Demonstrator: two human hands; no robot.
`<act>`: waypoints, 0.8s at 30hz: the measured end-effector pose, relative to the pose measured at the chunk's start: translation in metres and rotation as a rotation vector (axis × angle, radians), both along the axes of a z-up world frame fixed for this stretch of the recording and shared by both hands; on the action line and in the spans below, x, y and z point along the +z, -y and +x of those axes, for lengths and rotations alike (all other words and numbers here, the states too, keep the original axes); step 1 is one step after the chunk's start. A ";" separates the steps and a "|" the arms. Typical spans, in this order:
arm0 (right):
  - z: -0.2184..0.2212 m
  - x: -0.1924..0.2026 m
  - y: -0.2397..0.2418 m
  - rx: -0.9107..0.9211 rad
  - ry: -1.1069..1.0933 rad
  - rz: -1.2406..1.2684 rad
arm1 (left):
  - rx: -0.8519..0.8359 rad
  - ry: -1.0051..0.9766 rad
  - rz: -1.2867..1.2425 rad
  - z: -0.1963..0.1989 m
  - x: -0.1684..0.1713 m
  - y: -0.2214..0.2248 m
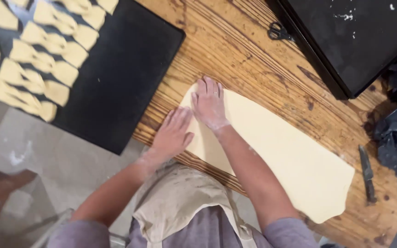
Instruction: Sheeting, cutting, and shaping dough into bow-tie pastries on a baking tray
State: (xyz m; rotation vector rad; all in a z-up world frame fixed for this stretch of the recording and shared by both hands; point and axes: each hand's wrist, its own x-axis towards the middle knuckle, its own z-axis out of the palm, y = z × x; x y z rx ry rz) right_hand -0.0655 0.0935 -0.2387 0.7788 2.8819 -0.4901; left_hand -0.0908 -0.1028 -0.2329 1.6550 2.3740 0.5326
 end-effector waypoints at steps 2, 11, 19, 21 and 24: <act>-0.011 -0.044 -0.013 0.113 -0.201 0.305 | 0.000 -0.157 0.244 -0.002 -0.014 -0.012; -0.058 0.045 -0.042 0.168 -0.060 -0.096 | -0.099 -0.089 0.160 -0.014 0.003 -0.024; -0.080 -0.027 -0.076 -0.021 -0.193 0.219 | -0.087 0.410 0.162 -0.028 -0.016 -0.042; -0.077 -0.028 -0.073 -0.011 -0.211 0.237 | 0.051 0.777 0.240 -0.032 -0.017 -0.049; -0.074 -0.026 -0.073 -0.004 -0.209 0.227 | 0.519 1.846 0.476 -0.034 -0.007 -0.052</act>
